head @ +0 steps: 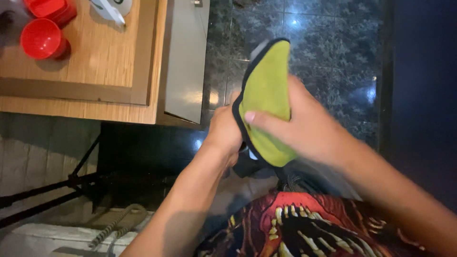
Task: Drying a white ceramic mug with a rooster print using a microfiber cloth.
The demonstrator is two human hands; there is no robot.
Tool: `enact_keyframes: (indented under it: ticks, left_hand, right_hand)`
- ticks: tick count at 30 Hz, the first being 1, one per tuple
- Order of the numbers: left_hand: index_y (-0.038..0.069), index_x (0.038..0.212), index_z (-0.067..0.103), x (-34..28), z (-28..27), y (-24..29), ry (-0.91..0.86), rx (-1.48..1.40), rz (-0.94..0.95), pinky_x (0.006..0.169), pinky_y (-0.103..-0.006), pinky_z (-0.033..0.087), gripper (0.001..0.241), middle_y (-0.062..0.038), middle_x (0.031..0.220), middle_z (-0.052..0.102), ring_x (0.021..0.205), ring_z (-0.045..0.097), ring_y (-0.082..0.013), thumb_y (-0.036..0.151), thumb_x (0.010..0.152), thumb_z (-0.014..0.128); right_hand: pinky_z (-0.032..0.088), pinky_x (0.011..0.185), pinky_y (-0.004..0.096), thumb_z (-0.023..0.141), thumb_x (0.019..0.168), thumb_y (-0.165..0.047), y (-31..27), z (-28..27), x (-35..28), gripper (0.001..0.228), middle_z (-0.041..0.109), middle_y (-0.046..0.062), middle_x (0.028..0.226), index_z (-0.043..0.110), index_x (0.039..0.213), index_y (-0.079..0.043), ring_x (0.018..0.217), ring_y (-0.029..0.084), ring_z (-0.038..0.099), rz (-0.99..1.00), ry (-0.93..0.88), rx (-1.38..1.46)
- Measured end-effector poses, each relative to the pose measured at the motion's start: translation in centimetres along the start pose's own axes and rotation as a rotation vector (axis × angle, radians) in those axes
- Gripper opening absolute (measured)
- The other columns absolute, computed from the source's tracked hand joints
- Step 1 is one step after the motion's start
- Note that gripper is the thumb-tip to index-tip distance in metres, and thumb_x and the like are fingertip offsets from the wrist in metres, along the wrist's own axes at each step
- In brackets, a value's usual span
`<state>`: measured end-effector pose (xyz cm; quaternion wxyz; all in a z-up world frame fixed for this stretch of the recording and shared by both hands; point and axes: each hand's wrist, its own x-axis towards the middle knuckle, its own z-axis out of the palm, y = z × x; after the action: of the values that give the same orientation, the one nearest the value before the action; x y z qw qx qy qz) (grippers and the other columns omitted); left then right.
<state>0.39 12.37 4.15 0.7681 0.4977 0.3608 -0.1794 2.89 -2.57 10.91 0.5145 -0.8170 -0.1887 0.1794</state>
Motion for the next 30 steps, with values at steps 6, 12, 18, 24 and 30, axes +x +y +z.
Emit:
enact_keyframes:
  ticks: [6, 12, 18, 24, 30]
  left_hand:
    - [-0.004, 0.103, 0.076, 0.3, -0.7, -0.5, -0.060, -0.037, -0.001, 0.060, -0.0370, 0.051, 0.046, -0.014, 0.088, 0.076, 0.072, 0.069, -0.0209, 0.039, 0.091, 0.064]
    - [-0.004, 0.098, 0.076, -0.6, 0.3, -0.5, -0.075, 0.118, 0.046, 0.059, -0.0376, 0.054, 0.044, -0.012, 0.088, 0.077, 0.072, 0.071, -0.0187, 0.037, 0.091, 0.060]
    - [-0.004, 0.094, 0.077, -0.7, 0.9, -1.7, 0.071, 0.172, -0.005, 0.062, -0.0382, 0.053, 0.060, -0.011, 0.086, 0.076, 0.073, 0.067, -0.0172, 0.049, 0.098, 0.048]
    - [-0.003, 0.097, 0.075, -0.6, 0.7, -1.0, -0.054, 0.216, 0.135, 0.067, -0.0386, 0.055, 0.048, -0.015, 0.085, 0.075, 0.076, 0.068, -0.0175, 0.040, 0.093, 0.053]
    - [-0.002, 0.082, 0.079, -0.8, 3.0, 2.7, 0.109, 0.737, 0.192, 0.071, -0.0382, 0.051, 0.062, -0.014, 0.073, 0.073, 0.069, 0.068, -0.0217, 0.050, 0.096, 0.047]
  right_hand:
    - [0.058, 0.077, 0.031, 0.067, 0.087, -0.037, -2.3, 0.0, 1.7, 0.050, 0.074, 0.004, 0.101, 0.061, 0.129, -0.010, 0.088, 0.014, 0.070, 0.348, -0.054, 0.085]
    - [0.058, 0.080, 0.032, 0.054, 0.095, -0.047, 0.3, -1.1, 1.0, 0.051, 0.073, 0.006, 0.106, 0.066, 0.125, -0.008, 0.091, 0.013, 0.069, 0.612, -0.019, 0.588]
    - [0.060, 0.083, 0.033, 0.068, 0.087, -0.036, 0.6, -0.5, -1.4, 0.058, 0.072, 0.006, 0.111, 0.051, 0.135, -0.008, 0.098, 0.015, 0.071, 0.381, -0.042, 0.231]
    - [0.063, 0.081, 0.035, 0.070, 0.083, -0.041, -0.7, -1.0, -0.9, 0.067, 0.073, 0.007, 0.112, 0.048, 0.138, -0.010, 0.096, 0.019, 0.074, 0.323, -0.018, 0.098]
    - [0.061, 0.089, 0.040, 0.050, 0.093, -0.061, 2.8, -1.9, -0.9, 0.070, 0.070, 0.012, 0.119, 0.057, 0.135, -0.006, 0.102, 0.021, 0.070, 0.492, 0.037, 0.904]
